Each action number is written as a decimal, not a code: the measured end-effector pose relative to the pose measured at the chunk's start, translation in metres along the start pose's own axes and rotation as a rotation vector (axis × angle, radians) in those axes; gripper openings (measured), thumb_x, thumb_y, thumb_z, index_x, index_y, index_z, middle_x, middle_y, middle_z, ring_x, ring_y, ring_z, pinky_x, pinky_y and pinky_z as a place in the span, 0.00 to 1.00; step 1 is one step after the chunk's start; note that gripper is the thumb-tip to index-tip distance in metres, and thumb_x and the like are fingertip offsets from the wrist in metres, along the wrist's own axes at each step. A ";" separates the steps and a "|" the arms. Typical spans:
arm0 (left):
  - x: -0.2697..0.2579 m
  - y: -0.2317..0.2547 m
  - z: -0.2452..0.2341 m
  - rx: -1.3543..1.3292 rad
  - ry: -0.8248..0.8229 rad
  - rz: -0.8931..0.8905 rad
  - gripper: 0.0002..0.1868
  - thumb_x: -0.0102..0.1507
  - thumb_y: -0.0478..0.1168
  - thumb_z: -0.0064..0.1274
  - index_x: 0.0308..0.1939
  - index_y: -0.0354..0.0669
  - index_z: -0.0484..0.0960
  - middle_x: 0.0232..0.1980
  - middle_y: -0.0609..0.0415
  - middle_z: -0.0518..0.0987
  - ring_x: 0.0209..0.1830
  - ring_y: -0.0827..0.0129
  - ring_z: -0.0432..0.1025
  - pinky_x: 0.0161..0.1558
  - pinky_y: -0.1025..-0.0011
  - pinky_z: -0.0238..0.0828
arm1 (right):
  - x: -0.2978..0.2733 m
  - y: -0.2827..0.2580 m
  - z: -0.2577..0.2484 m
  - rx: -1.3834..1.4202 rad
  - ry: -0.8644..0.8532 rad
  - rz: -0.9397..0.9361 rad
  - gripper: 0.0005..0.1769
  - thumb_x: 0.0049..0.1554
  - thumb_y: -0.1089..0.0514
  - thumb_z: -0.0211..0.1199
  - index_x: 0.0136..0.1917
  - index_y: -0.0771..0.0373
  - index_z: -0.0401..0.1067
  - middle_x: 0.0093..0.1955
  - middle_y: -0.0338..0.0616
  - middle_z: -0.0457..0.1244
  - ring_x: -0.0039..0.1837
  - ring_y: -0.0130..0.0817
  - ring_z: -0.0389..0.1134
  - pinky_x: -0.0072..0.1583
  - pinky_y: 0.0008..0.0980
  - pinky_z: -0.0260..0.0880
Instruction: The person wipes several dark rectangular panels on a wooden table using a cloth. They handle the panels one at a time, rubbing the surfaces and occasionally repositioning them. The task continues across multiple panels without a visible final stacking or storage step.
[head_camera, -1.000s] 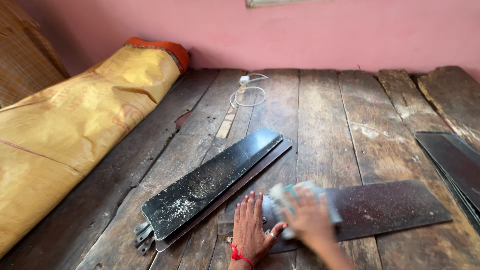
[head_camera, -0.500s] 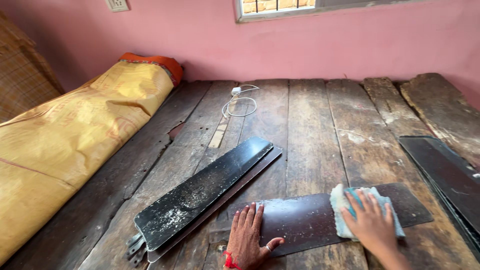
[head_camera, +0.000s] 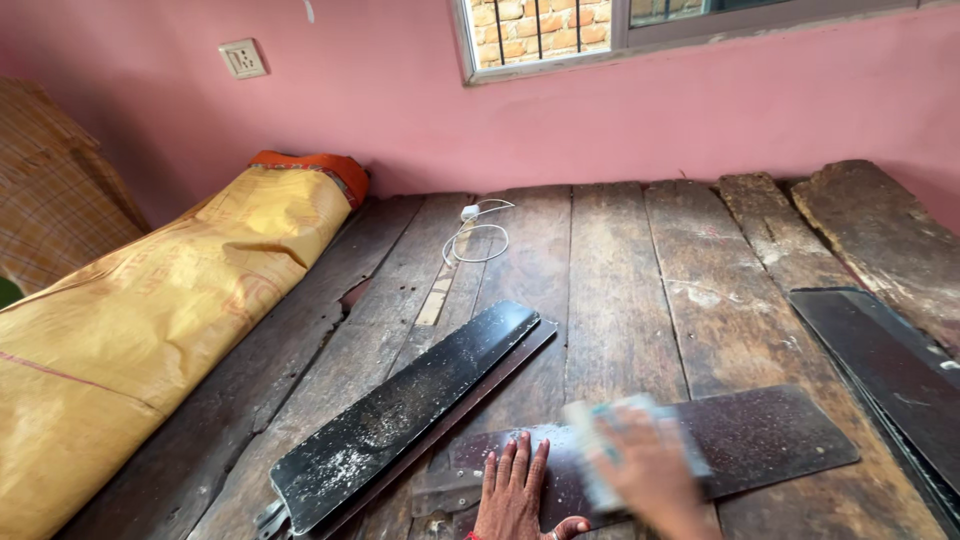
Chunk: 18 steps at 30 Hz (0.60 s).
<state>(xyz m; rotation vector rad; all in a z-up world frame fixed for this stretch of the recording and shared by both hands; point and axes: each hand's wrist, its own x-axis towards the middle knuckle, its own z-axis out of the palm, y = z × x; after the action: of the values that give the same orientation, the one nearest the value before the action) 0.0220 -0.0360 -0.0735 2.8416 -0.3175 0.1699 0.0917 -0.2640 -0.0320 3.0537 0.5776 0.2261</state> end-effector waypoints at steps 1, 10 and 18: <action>0.002 0.000 -0.001 0.001 -0.038 -0.016 0.70 0.49 0.90 0.26 0.79 0.40 0.46 0.80 0.32 0.43 0.80 0.37 0.35 0.73 0.39 0.22 | -0.002 0.029 -0.003 -0.078 0.011 0.059 0.36 0.61 0.30 0.33 0.78 0.41 0.48 0.81 0.37 0.46 0.81 0.35 0.44 0.78 0.47 0.38; 0.026 0.039 0.001 0.053 0.116 0.079 0.62 0.58 0.85 0.36 0.77 0.37 0.51 0.77 0.29 0.49 0.77 0.35 0.41 0.70 0.34 0.25 | -0.014 0.074 -0.001 -0.071 -0.097 0.325 0.36 0.61 0.28 0.32 0.79 0.38 0.44 0.82 0.38 0.38 0.82 0.38 0.37 0.76 0.58 0.33; 0.044 0.074 -0.002 -0.005 -0.118 0.092 0.67 0.53 0.88 0.27 0.77 0.36 0.47 0.78 0.28 0.42 0.79 0.34 0.33 0.70 0.35 0.21 | -0.031 0.121 0.029 -0.192 -0.061 0.051 0.38 0.62 0.27 0.27 0.79 0.40 0.40 0.83 0.38 0.34 0.82 0.36 0.34 0.77 0.51 0.32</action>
<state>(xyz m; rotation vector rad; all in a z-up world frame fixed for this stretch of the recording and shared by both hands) 0.0473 -0.1132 -0.0457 2.8390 -0.4734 0.0198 0.1110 -0.3879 -0.0592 2.8800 0.4471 0.1775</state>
